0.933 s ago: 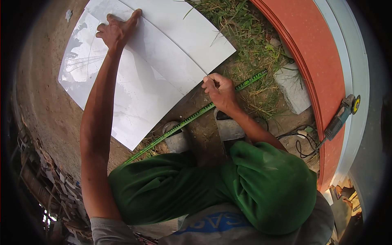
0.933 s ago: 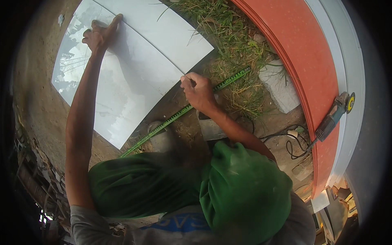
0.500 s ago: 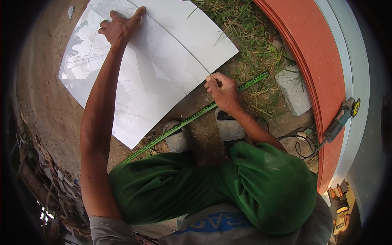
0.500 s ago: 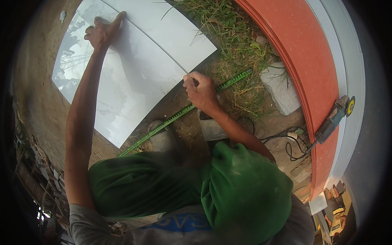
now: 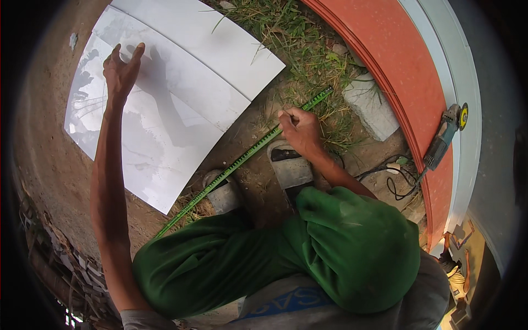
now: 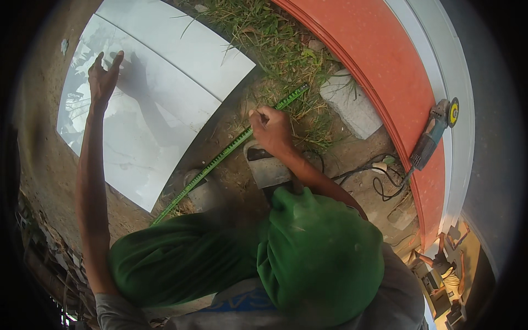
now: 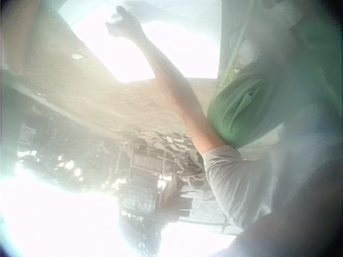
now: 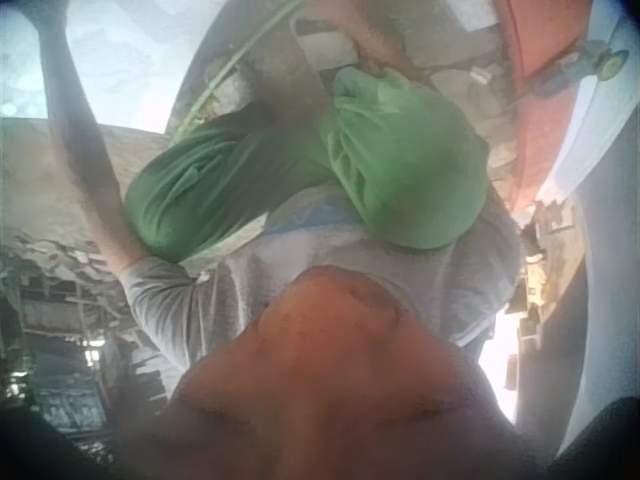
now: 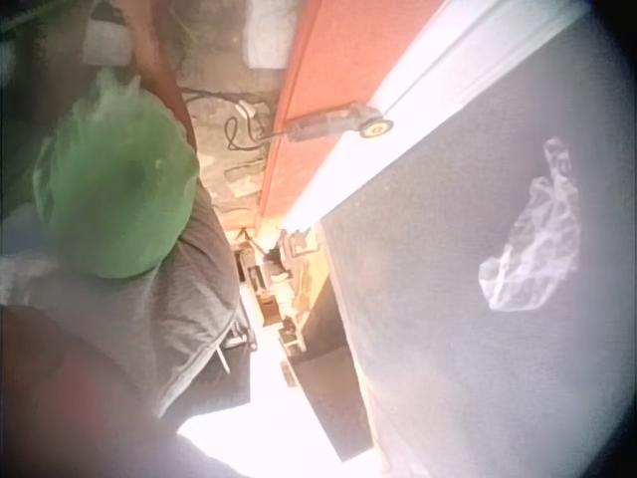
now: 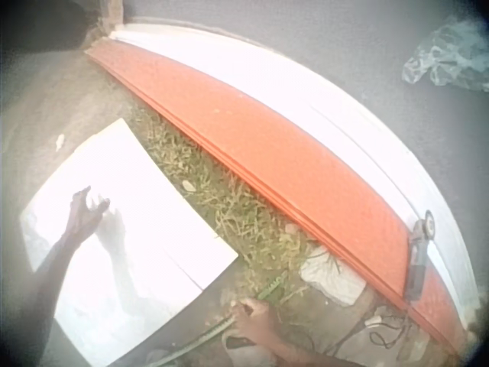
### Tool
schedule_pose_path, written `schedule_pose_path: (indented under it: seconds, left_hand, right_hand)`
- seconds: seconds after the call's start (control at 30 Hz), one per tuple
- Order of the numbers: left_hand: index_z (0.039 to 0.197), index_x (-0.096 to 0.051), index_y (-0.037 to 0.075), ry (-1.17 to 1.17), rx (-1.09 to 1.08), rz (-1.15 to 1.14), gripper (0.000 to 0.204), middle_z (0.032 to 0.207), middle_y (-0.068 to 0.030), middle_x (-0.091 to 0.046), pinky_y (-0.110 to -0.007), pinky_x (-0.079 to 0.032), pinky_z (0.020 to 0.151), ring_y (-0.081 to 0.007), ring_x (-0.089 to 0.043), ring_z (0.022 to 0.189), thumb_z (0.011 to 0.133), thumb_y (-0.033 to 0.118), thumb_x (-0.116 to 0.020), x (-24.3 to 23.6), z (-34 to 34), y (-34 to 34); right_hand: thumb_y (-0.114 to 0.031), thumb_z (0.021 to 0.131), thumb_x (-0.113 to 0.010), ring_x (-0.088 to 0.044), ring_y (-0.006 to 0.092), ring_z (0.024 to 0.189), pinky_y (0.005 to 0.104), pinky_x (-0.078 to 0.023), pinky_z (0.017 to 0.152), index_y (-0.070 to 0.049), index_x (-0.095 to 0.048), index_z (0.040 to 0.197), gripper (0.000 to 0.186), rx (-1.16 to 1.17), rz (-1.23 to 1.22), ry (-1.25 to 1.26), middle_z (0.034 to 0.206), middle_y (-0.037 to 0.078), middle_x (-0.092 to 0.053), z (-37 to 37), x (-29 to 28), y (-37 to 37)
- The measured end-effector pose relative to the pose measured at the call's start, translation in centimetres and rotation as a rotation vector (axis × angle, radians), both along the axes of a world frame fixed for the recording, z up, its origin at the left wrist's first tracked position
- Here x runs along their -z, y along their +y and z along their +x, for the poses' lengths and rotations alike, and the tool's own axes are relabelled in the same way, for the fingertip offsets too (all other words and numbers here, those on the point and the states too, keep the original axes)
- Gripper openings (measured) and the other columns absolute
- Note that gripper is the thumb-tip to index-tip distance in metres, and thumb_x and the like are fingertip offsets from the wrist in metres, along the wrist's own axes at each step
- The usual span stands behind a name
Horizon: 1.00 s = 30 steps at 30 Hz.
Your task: The person measures a tile with a tape measure, marks it, and uses a handheld angle grinder to cut the tile while it sits on the ground.
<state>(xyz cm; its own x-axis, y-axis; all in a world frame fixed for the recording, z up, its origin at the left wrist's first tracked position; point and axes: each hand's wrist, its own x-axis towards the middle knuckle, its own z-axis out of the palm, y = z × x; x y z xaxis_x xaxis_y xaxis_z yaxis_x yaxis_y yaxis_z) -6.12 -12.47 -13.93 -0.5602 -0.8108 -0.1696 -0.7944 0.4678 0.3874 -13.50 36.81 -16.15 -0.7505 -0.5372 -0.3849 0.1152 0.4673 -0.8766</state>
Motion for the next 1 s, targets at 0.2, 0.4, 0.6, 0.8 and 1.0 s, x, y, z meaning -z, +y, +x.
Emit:
schedule_pose_path:
  seconds: [0.2,0.4,0.6,0.8,1.0]
  left_hand:
    - [0.150,-0.063,0.001,0.187,0.220,0.113,0.070,0.149,-0.0259,-0.064,-0.048,-0.058,0.106,-0.0373,-0.066,0.135,0.103,0.052,-0.070,-5.1,3.3,5.0]
    - [0.127,-0.078,-0.002,0.129,0.439,0.310,0.048,0.111,-0.0216,-0.082,-0.041,-0.060,0.090,-0.0286,-0.078,0.107,0.110,0.041,-0.064,-11.4,5.2,9.5]
    - [0.136,-0.073,-0.003,-0.072,0.591,0.799,0.058,0.123,-0.0209,-0.079,-0.047,-0.059,0.100,-0.0294,-0.075,0.111,0.108,0.047,-0.068,-13.8,8.2,18.2]
    - [0.140,-0.068,-0.002,-0.057,0.509,0.992,0.055,0.111,-0.0150,-0.079,-0.043,-0.057,0.091,-0.0211,-0.070,0.101,0.110,0.044,-0.067,-11.9,17.2,22.4]
    - [0.117,-0.074,0.000,0.045,-0.014,1.258,0.037,0.086,-0.0010,-0.070,-0.030,-0.048,0.069,-0.0095,-0.061,0.078,0.109,0.036,-0.072,-15.7,25.2,24.4]
  right_hand:
    - [-0.035,0.104,-0.074,-0.065,0.0173,0.050,0.0313,-0.047,0.038,0.003,-0.070,0.094,0.040,0.149,0.370,-0.605,0.076,0.014,-0.073,-0.2,-1.1,2.1]
    - [-0.036,0.102,-0.078,-0.065,0.0170,0.052,0.0311,-0.047,0.041,0.003,-0.066,0.105,0.041,0.232,0.179,-0.612,0.076,0.015,-0.073,0.2,1.6,3.0]
    - [-0.033,0.102,-0.080,-0.072,0.0178,0.064,0.0304,-0.057,0.055,0.004,-0.071,0.101,0.038,0.152,-0.271,-0.751,0.086,0.017,-0.076,-0.9,-7.0,0.3]
    - [-0.033,0.102,-0.080,-0.074,0.0188,0.066,0.0316,-0.059,0.059,0.002,-0.072,0.096,0.036,-0.004,-0.293,-0.706,0.084,0.016,-0.077,-1.0,-9.5,-4.2]
    - [-0.035,0.101,-0.081,-0.072,0.0172,0.067,0.0313,-0.059,0.063,0.001,-0.073,0.098,0.037,-0.009,-0.282,-0.755,0.084,0.015,-0.077,-0.5,-8.8,-4.5]
